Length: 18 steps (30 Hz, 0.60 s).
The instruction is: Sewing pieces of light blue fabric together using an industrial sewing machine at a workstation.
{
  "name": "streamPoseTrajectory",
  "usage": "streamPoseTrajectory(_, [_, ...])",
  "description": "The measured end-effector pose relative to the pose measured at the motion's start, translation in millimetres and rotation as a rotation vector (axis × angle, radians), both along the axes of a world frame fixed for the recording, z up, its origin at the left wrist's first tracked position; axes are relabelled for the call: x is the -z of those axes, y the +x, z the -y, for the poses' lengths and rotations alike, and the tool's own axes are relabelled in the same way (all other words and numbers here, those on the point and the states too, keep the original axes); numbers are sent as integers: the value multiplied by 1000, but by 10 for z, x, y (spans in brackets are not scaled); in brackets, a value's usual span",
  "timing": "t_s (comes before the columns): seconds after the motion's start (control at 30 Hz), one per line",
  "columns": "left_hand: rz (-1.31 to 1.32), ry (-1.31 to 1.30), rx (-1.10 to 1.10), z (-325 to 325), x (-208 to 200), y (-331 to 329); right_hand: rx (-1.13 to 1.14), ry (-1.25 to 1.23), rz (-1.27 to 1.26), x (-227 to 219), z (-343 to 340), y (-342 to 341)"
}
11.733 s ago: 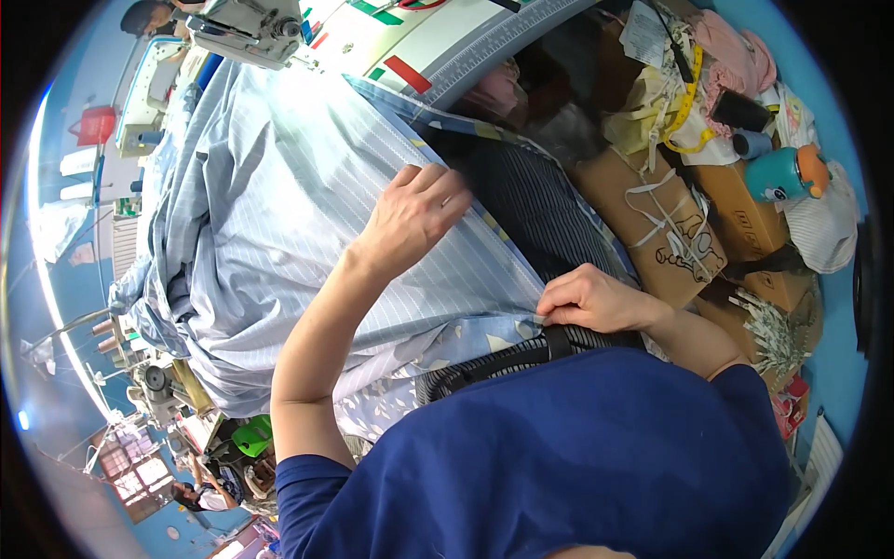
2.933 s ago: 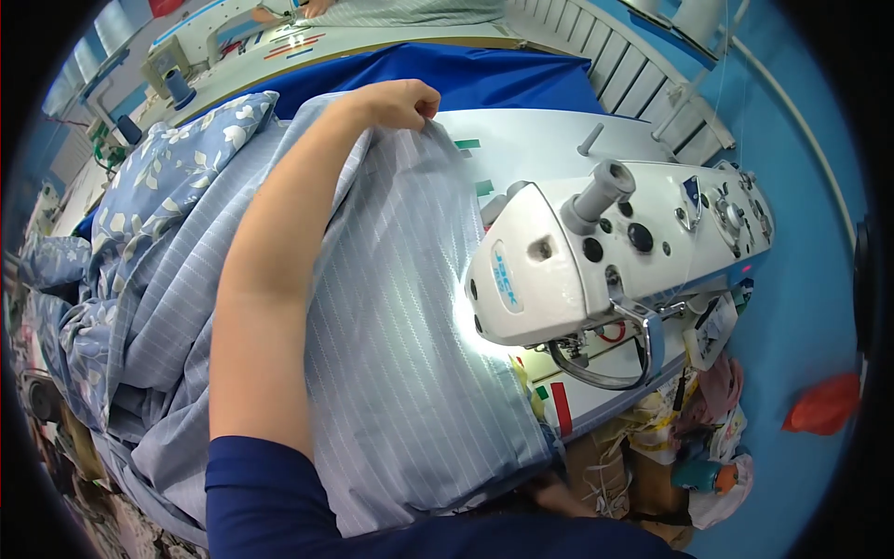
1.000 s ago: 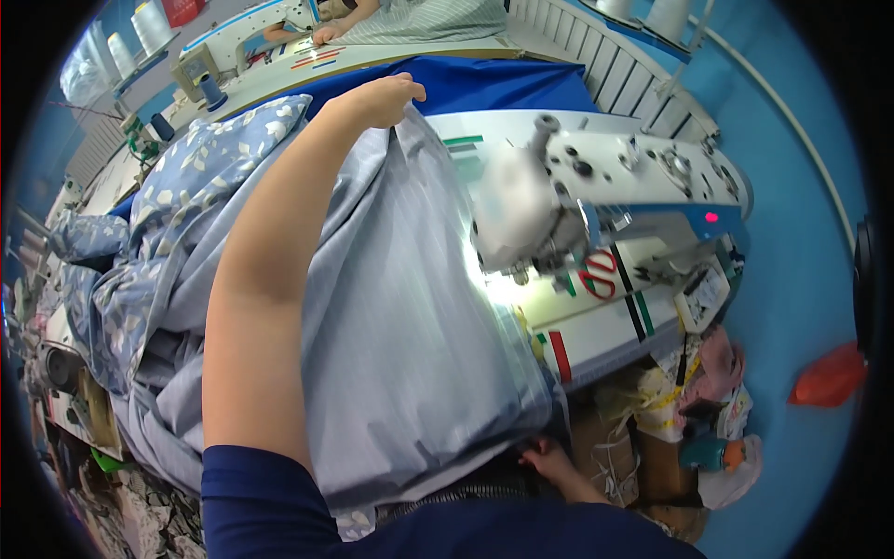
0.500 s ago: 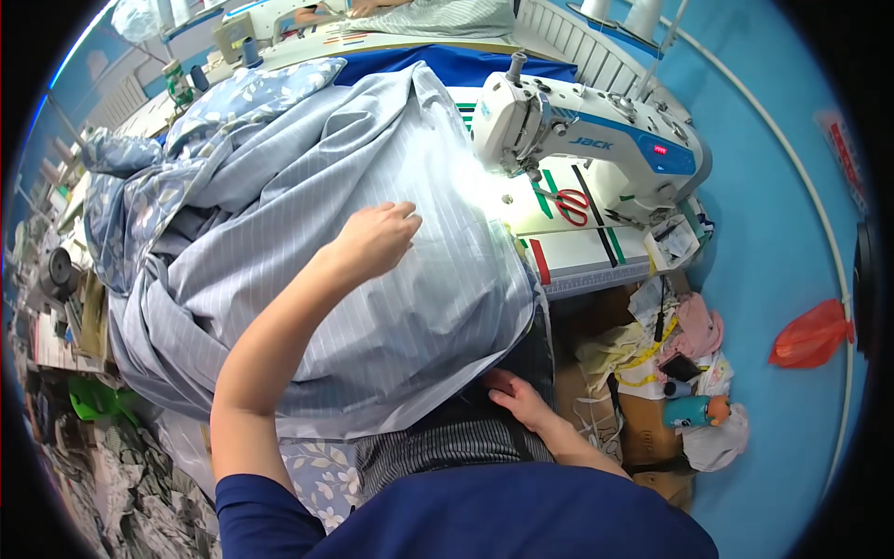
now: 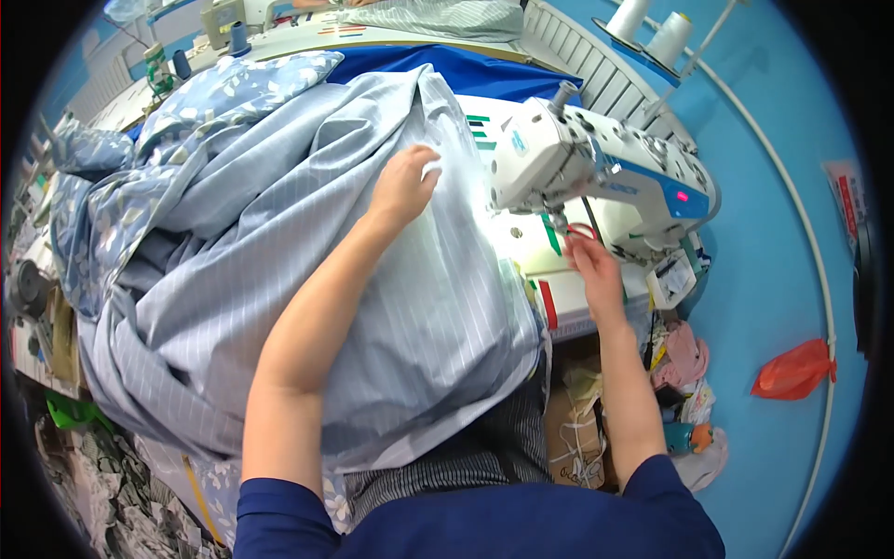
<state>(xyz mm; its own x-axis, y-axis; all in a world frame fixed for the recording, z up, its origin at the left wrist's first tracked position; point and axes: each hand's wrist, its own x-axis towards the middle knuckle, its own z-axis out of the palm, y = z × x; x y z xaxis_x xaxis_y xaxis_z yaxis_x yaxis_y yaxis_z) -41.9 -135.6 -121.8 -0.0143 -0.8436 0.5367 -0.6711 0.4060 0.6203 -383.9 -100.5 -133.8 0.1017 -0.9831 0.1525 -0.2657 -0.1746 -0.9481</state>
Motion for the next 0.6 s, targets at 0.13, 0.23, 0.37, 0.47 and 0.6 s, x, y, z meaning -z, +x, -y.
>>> streamPoseTrajectory(0.13, [-190,-146,-187,798,161,-117,-144,-135,8,-64,1109,505])
streamPoseTrajectory(0.23, [-236,-221,-263,1162,206,-170,-440,364,606,-242,1658,1071])
streamPoseTrajectory(0.37, [-255,-258,-288,1341,224,-131,-298,70,-197,-363,2076,1798])
streamPoseTrajectory(0.47, [-249,-248,-248,1350,263,-85,-308,66,-181,-283,2132,1964])
streamPoseTrajectory(0.6, [-270,-138,-205,1332,300,-60,-205,17,-235,-120,2162,1981])
